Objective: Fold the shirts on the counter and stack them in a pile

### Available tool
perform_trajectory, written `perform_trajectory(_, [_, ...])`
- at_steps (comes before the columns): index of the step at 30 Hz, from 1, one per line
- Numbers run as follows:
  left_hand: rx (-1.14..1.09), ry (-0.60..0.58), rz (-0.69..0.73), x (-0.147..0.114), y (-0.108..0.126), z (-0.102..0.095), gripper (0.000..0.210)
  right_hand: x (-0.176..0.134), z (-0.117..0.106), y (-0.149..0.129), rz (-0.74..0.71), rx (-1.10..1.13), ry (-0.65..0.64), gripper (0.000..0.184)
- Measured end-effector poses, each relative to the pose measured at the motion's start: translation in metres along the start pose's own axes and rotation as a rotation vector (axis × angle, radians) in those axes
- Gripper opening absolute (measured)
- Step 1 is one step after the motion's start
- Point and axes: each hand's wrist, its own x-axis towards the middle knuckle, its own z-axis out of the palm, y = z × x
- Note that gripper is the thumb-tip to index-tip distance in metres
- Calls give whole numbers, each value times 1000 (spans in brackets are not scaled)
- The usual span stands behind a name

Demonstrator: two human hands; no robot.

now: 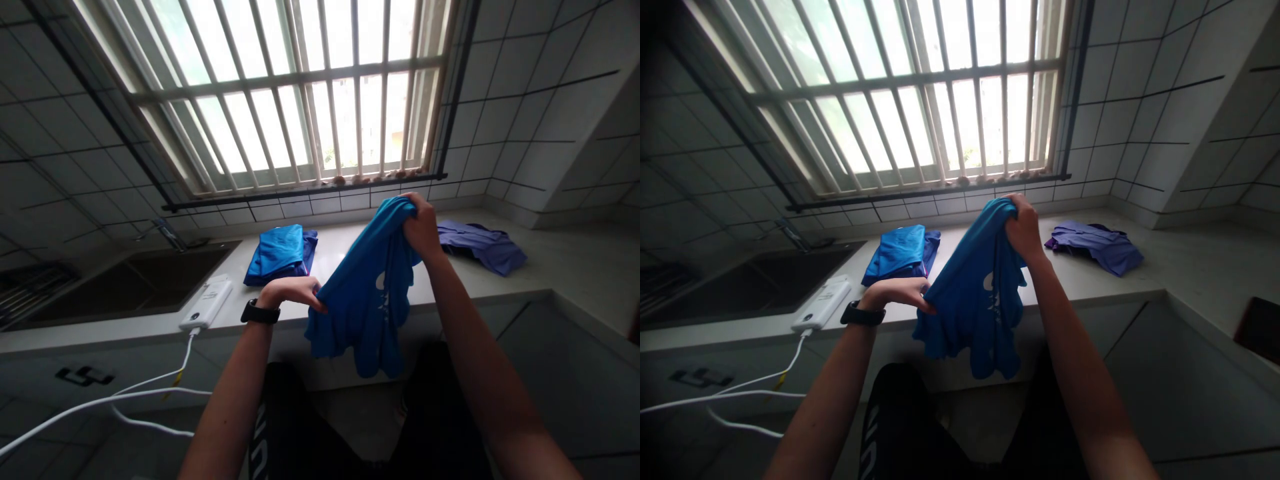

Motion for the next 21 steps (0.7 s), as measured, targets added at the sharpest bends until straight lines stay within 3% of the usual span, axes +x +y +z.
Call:
perform_trajectory(3, [-7,-40,20,7,-1,0,19,1,-8,6,64,-122,64,30])
perform_trajectory(4, [-42,75,68,11,4,1,19,-1,-7,4,53,-133,-6,32])
perform_trajectory(8, [-44,565,181,29,44,11,8,-24,18,-22,-171,79,-658,58])
perform_trajectory(10, [55,699,175,33,65,14,15,-34,32,-33,-200,166,-817,62])
perform_trajectory(12, [159,763,173,30,76,11,20,-36,39,-35,-129,163,-763,41])
perform_trajectory(14, [246,757,181,25,74,2,19,-29,36,-29,-41,142,-609,29])
perform_trajectory(19, [316,637,75,22,36,-18,14,-11,16,-15,135,328,-347,27])
perform_trajectory(21, [196,508,75,27,26,-12,36,-12,13,-18,226,457,-308,33])
